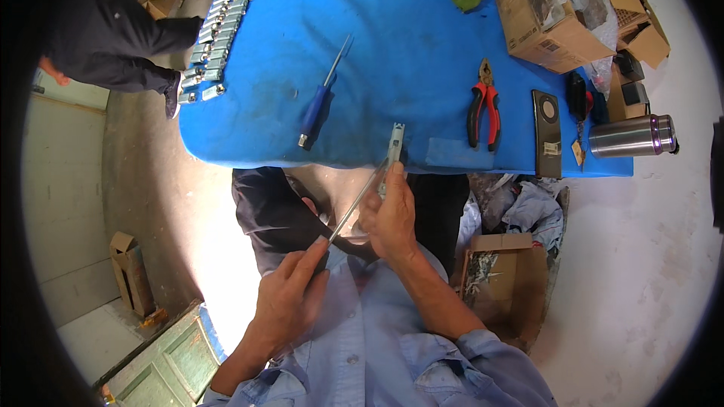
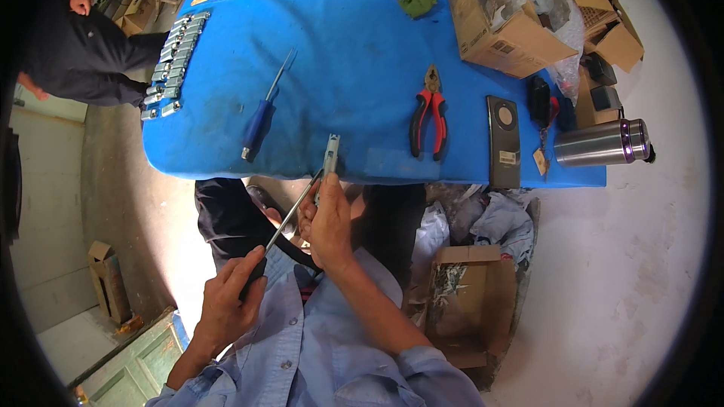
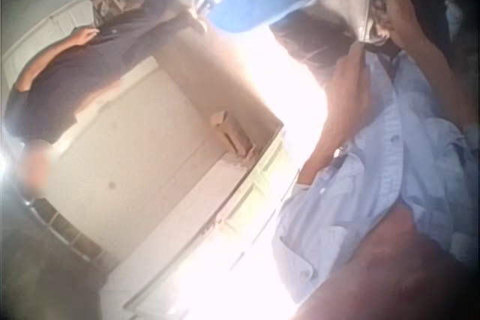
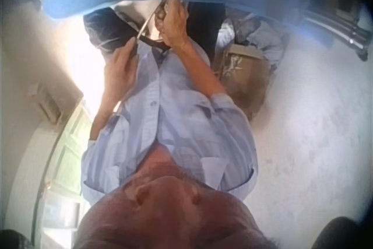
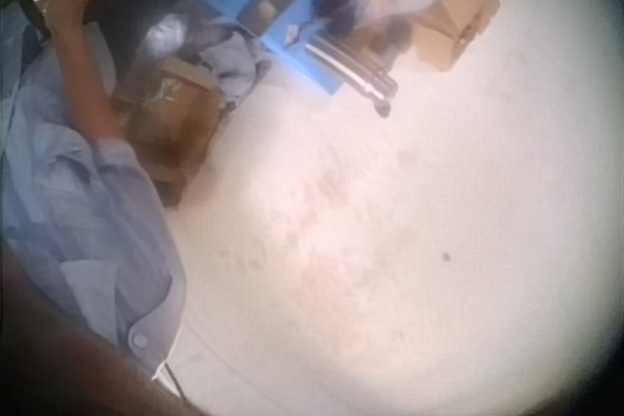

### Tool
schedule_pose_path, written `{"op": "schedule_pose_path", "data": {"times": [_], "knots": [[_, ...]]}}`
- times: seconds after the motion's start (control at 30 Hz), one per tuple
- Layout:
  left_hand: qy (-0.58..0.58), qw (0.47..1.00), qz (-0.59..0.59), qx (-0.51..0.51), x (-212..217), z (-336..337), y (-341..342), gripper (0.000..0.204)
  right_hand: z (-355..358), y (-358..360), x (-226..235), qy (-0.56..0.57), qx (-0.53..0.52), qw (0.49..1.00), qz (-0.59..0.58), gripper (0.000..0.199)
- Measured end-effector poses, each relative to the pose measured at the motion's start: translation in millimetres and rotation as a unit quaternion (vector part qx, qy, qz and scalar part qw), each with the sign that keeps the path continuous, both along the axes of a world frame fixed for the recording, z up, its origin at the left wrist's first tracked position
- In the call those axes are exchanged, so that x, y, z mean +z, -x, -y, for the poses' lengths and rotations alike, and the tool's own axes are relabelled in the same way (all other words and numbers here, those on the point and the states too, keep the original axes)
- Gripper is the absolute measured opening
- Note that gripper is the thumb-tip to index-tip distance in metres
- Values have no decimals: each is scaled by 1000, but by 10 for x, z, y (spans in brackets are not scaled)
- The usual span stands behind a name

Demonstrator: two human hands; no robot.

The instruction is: The person assembles a small metal hardware component by hand, using a screwdriver to tighten a fastener and pliers to hold the parts in place.

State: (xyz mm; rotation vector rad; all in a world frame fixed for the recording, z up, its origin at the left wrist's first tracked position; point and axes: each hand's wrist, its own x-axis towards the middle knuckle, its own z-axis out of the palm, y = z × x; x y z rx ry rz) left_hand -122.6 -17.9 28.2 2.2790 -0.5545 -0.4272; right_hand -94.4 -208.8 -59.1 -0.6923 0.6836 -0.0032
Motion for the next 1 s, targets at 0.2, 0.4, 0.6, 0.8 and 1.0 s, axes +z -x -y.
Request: {"op": "schedule_pose_path", "data": {"times": [0.2, 0.4, 0.6, 0.8, 1.0], "knots": [[-60, 997, 41, -27, 26, 33, 4, 52, -50, -38, 19, 50, -19, 999, 10, 41], [-129, 986, 84, -70, 123, 93, -10, 51, -25, -41, 48, 89, 4, 996, 24, 43], [-226, 960, 75, -144, 391, 207, -108, 60, 26, -37, 48, 81, 8, 996, 21, 44], [-274, 946, 54, -162, 642, 359, -181, 64, -46, -90, 76, 57, -31, 998, 12, 44], [-258, 958, -1, -128, 851, 455, -334, 58, -24, -117, 131, 104, -15, 994, 15, 54]]}}
